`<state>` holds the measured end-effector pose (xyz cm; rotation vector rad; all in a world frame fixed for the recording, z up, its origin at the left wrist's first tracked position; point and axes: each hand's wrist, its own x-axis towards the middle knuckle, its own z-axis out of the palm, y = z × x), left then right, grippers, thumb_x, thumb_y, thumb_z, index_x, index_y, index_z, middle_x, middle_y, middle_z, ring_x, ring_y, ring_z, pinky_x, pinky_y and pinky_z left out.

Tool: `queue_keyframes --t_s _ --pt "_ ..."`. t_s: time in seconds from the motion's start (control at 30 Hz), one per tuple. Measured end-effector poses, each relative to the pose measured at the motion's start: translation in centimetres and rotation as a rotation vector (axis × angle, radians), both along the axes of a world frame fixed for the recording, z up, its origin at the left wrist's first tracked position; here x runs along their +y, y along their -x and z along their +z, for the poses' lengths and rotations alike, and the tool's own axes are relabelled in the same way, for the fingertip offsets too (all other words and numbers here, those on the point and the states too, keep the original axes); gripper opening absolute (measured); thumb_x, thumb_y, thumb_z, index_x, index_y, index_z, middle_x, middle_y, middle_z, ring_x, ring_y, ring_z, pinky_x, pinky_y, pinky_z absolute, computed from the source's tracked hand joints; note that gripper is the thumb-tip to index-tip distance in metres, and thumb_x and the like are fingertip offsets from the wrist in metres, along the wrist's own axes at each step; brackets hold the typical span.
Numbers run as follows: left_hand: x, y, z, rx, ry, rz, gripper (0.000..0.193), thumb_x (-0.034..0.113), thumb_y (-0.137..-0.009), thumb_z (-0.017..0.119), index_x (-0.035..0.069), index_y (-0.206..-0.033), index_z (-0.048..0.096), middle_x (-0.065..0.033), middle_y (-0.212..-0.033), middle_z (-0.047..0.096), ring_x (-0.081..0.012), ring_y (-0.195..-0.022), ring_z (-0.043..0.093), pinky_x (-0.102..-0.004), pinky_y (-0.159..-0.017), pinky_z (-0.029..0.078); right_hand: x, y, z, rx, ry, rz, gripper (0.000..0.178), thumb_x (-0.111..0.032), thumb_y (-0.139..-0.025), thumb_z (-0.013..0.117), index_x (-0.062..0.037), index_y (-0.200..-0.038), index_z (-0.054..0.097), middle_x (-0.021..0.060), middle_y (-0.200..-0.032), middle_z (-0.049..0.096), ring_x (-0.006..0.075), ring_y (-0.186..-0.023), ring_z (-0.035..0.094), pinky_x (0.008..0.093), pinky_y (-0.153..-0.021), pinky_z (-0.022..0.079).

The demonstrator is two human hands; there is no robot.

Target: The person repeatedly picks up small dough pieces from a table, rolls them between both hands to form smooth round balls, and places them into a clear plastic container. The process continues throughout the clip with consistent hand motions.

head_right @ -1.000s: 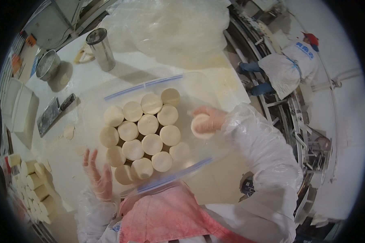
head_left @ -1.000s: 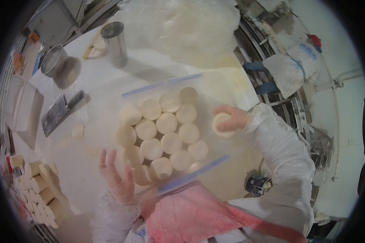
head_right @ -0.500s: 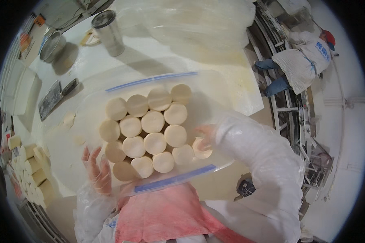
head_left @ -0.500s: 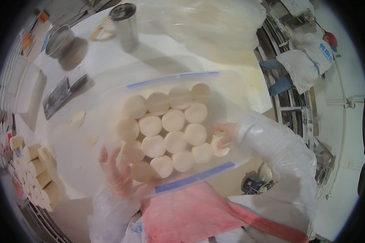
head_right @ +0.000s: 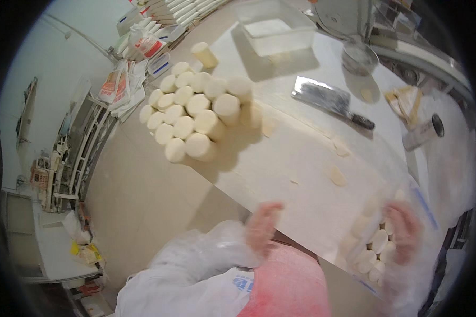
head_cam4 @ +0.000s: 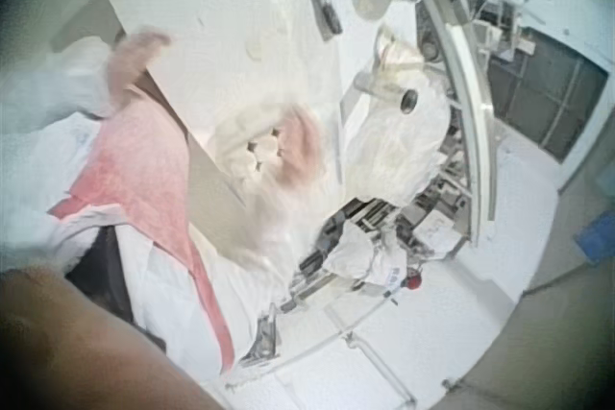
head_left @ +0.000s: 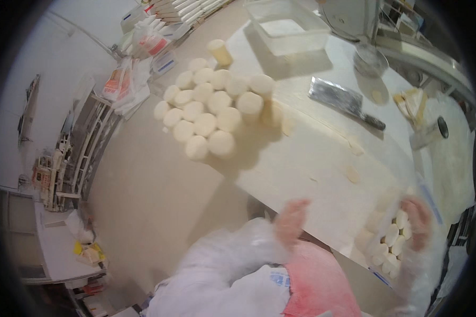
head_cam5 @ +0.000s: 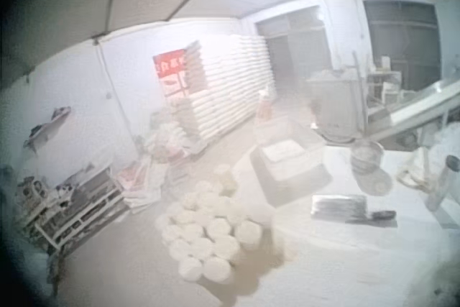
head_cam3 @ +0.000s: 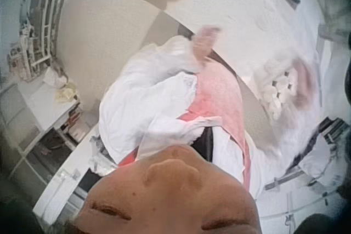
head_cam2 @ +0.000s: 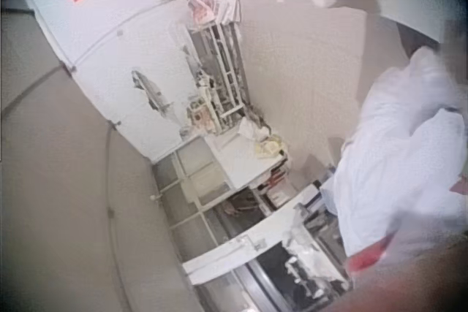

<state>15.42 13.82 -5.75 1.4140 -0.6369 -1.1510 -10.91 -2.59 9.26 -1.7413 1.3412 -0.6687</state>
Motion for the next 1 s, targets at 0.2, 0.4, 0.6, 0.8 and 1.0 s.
queue_keyframes --t_s 0.2,0.4,0.6,0.8,1.0 --pt "1.9 -18.1 -3.4 0.060 0.000 0.532 0.033 0.004 -0.085 0.052 -0.002 -0.117 0.048 -0.0133 -0.114 0.054 -0.0243 -0.106 0.050 -0.0344 -0.094 0.038 2.2 -37.5 -10.3 -0.087 -0.455 0.561 0.047 -0.039 -0.089 0.057 -0.0009 -0.117 0.057 0.0145 -0.106 0.064 0.0244 -0.095 0.060 0.0345 -0.083 0.046" --pt "0.3 -22.4 -2.9 -0.034 0.079 0.304 0.057 -0.003 -0.082 0.051 -0.001 -0.136 0.032 -0.0119 -0.131 0.045 -0.0206 -0.121 0.044 -0.0316 -0.099 0.036 3.8 -44.1 -14.5 0.118 -0.473 0.322 0.052 -0.035 -0.078 0.067 -0.0007 -0.115 0.055 0.0116 -0.104 0.061 0.0177 -0.096 0.057 0.0331 -0.077 0.048" --pt "4.2 -22.6 -1.2 -0.352 0.136 0.051 0.044 -0.004 -0.083 0.051 0.000 -0.127 0.046 -0.0141 -0.125 0.051 -0.0232 -0.118 0.048 -0.0321 -0.098 0.038 8.1 -38.6 -15.6 -0.568 -0.117 0.125 0.058 -0.020 -0.074 0.071 -0.0044 -0.123 0.045 0.0135 -0.112 0.054 0.0234 -0.105 0.054 0.0356 -0.081 0.048" --pt "7.1 -21.9 -1.9 -0.372 0.068 0.092 0.044 -0.008 -0.076 0.054 0.002 -0.118 0.055 -0.0136 -0.111 0.058 -0.0254 -0.100 0.058 -0.0316 -0.083 0.046 6.8 -38.3 -19.1 0.098 0.544 0.216 0.050 -0.017 -0.066 0.072 -0.0051 -0.112 0.055 0.0153 -0.106 0.056 0.0330 -0.096 0.053 0.0398 -0.078 0.046" --pt "5.3 -21.6 -3.5 -0.393 0.074 0.104 0.029 -0.005 -0.083 0.053 0.003 -0.110 0.059 -0.0105 -0.100 0.061 -0.0226 -0.094 0.057 -0.0295 -0.083 0.045 6.9 -34.5 -19.2 0.023 0.499 0.108 0.069 -0.011 -0.060 0.076 -0.0065 -0.124 0.049 0.0153 -0.112 0.050 0.0320 -0.098 0.051 0.0377 -0.084 0.046"
